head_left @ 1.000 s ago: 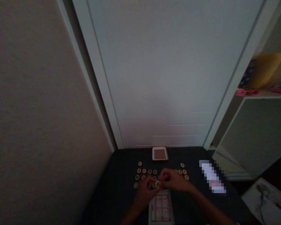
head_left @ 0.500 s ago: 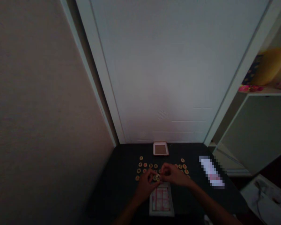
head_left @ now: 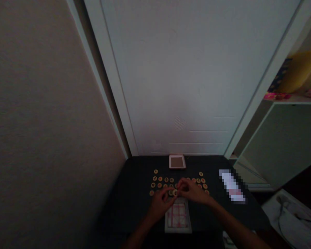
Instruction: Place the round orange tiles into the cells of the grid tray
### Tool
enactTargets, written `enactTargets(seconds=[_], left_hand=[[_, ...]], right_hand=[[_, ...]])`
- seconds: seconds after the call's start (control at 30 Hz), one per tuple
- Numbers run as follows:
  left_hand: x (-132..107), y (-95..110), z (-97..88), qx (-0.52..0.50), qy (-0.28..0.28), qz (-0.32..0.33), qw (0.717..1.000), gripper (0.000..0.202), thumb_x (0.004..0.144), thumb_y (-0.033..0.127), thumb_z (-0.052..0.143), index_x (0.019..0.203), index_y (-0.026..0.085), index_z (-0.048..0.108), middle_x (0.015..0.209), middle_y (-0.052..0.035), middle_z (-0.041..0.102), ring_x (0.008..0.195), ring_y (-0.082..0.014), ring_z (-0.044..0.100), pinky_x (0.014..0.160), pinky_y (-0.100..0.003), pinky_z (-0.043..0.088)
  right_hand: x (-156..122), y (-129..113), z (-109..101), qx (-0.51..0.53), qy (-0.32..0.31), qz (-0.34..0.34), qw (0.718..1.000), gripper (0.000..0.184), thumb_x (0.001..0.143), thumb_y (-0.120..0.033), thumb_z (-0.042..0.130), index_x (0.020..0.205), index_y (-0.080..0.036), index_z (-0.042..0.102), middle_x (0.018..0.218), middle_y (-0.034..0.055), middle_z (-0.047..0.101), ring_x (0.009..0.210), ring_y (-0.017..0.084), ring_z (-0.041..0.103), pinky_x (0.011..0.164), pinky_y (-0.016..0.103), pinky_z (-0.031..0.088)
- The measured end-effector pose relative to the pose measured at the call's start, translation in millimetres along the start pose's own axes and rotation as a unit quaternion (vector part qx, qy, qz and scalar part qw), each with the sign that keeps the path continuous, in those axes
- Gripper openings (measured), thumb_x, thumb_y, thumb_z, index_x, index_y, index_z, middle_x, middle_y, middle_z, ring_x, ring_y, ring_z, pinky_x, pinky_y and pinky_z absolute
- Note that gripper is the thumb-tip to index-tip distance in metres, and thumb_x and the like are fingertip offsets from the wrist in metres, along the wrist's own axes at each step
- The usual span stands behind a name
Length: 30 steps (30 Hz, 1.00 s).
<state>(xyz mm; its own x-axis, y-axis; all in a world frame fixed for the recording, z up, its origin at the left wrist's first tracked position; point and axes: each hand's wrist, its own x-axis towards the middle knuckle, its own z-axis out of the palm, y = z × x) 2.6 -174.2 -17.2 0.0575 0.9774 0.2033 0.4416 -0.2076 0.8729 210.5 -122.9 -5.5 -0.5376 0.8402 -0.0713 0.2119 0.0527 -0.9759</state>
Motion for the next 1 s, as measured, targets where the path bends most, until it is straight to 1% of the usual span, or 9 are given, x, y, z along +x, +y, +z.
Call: enactTargets(seconds=[0.13, 0.27, 0.37, 0.43, 0.53, 0.63, 0.7, 0.87, 1.0], left_hand=[[-5, -8, -1.7, 0.003, -0.006, -0.011, 1.0, 0.035, 0.071, 0.045, 0.076, 0.098, 0.021, 0.078, 0.063, 0.0024, 0.062, 0.057, -0.0128, 0.051, 0.057, -0.021, 0.045], [-12, -19, -2.6, 0.005, -0.031, -0.016, 0.999, 0.035, 0.073, 0.041, 0.075, 0.102, 0.022, 0.077, 0.078, -0.002, 0.071, 0.063, -0.0145, 0.057, 0.058, -0.022, 0.047], [-17, -22, -2.2, 0.001, -0.052, -0.018, 0.998, 0.033, 0.076, 0.04, 0.073, 0.103, 0.022, 0.077, 0.088, -0.0044, 0.074, 0.071, -0.0166, 0.061, 0.061, -0.023, 0.049], [-19, -21, -2.7, 0.002, -0.066, -0.017, 0.998, 0.032, 0.078, 0.041, 0.071, 0.103, 0.023, 0.077, 0.091, -0.0047, 0.075, 0.075, -0.0177, 0.062, 0.064, -0.023, 0.05], [-22, -18, -6.8, 0.029, -0.075, -0.007, 0.997, 0.032, 0.078, 0.042, 0.071, 0.104, 0.024, 0.076, 0.087, -0.0032, 0.074, 0.075, -0.0177, 0.062, 0.068, -0.024, 0.049], [-25, -20, -13.9, 0.067, -0.083, 0.0, 0.994, 0.044, 0.073, 0.038, 0.076, 0.114, 0.024, 0.072, 0.073, 0.0014, 0.067, 0.069, -0.0164, 0.057, 0.068, -0.024, 0.046], [-27, -24, -18.5, 0.075, -0.098, 0.0, 0.992, 0.051, 0.071, 0.034, 0.078, 0.12, 0.025, 0.069, 0.069, 0.004, 0.063, 0.068, -0.0153, 0.055, 0.065, -0.023, 0.043], [-34, -34, -23.5, 0.076, -0.12, 0.0, 0.99, 0.05, 0.073, 0.029, 0.075, 0.123, 0.026, 0.067, 0.074, 0.0038, 0.063, 0.067, -0.0147, 0.054, 0.063, -0.022, 0.04], [-35, -38, -22.3, 0.08, -0.129, -0.014, 0.988, 0.049, 0.073, 0.027, 0.074, 0.122, 0.026, 0.066, 0.084, 0.0015, 0.067, 0.073, -0.0157, 0.056, 0.067, -0.022, 0.042]], right_hand=[[-3, 6, 3, 0.015, 0.006, 0.003, 1.0, 0.036, 0.077, -0.047, 0.077, 0.097, -0.022, 0.061, 0.081, -0.0017, 0.067, 0.077, 0.016, 0.064, 0.071, 0.027, 0.049], [-9, 7, 7, 0.03, 0.002, 0.009, 1.0, 0.035, 0.075, -0.048, 0.077, 0.093, -0.021, 0.062, 0.087, 0.0004, 0.069, 0.082, 0.018, 0.066, 0.075, 0.03, 0.051], [-11, 12, 12, 0.032, -0.011, 0.023, 0.999, 0.032, 0.074, -0.044, 0.079, 0.088, -0.021, 0.062, 0.082, -0.0003, 0.068, 0.079, 0.018, 0.065, 0.071, 0.029, 0.05], [-10, 18, 15, 0.031, -0.015, 0.032, 0.999, 0.029, 0.074, -0.039, 0.078, 0.087, -0.02, 0.061, 0.079, -0.0013, 0.067, 0.075, 0.016, 0.064, 0.068, 0.027, 0.049], [-8, 25, 19, 0.032, -0.014, 0.042, 0.999, 0.025, 0.075, -0.034, 0.077, 0.087, -0.02, 0.06, 0.076, -0.0022, 0.066, 0.071, 0.015, 0.063, 0.065, 0.025, 0.047], [-6, 31, 24, 0.023, 0.001, 0.054, 0.998, 0.025, 0.073, -0.032, 0.077, 0.085, -0.02, 0.059, 0.073, -0.0029, 0.066, 0.068, 0.014, 0.064, 0.063, 0.024, 0.047], [-5, 34, 26, 0.012, 0.016, 0.069, 0.997, 0.025, 0.072, -0.033, 0.077, 0.082, -0.02, 0.058, 0.071, -0.0029, 0.066, 0.067, 0.015, 0.064, 0.062, 0.024, 0.047], [-2, 41, 34, -0.022, 0.045, 0.092, 0.995, 0.02, 0.071, -0.03, 0.075, 0.075, -0.02, 0.058, 0.066, -0.0018, 0.068, 0.061, 0.015, 0.065, 0.057, 0.023, 0.045], [1, 42, 41, -0.052, 0.067, 0.105, 0.991, 0.016, 0.069, -0.023, 0.074, 0.073, -0.02, 0.059, 0.065, -0.0017, 0.069, 0.06, 0.014, 0.065, 0.055, 0.021, 0.043]])
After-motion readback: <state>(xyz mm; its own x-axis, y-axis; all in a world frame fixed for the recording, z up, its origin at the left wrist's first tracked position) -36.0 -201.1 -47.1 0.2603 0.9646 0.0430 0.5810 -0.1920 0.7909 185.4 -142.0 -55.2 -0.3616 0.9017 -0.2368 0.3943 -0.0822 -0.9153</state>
